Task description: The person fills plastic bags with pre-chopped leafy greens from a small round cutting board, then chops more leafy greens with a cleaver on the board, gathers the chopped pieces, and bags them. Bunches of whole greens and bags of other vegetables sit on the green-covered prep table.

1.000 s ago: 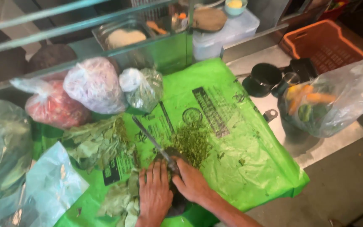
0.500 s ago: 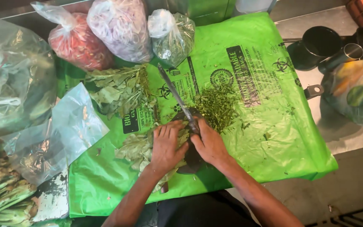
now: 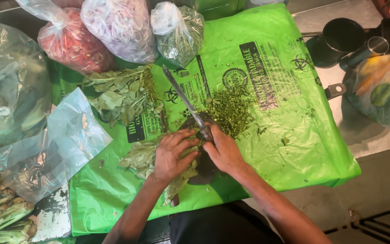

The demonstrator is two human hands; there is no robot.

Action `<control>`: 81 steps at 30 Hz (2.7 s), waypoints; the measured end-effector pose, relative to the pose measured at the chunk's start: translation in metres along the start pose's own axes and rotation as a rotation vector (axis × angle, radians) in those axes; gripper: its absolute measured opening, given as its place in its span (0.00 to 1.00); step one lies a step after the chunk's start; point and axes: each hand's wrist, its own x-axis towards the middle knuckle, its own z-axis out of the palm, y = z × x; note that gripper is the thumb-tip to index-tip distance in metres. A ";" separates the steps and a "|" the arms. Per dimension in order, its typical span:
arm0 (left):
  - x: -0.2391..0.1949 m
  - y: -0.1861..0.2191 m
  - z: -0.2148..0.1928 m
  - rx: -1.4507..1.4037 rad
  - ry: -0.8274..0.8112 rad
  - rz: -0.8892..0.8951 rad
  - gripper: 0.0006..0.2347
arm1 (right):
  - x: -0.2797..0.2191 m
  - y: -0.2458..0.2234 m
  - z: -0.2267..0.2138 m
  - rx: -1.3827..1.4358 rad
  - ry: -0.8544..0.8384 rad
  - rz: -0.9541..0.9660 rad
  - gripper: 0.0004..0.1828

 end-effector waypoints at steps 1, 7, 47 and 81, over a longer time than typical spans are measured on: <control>0.001 0.001 0.000 -0.003 0.002 0.001 0.15 | 0.000 -0.006 -0.005 -0.004 0.001 0.001 0.25; 0.000 0.002 0.000 0.018 -0.008 0.000 0.13 | -0.037 -0.053 -0.043 0.050 0.069 -0.164 0.26; 0.006 0.001 0.001 0.004 -0.031 -0.001 0.12 | -0.132 -0.026 -0.015 -0.223 -0.020 0.420 0.17; 0.002 0.002 -0.002 0.050 -0.109 -0.010 0.16 | -0.125 -0.046 0.006 -0.222 0.085 0.456 0.19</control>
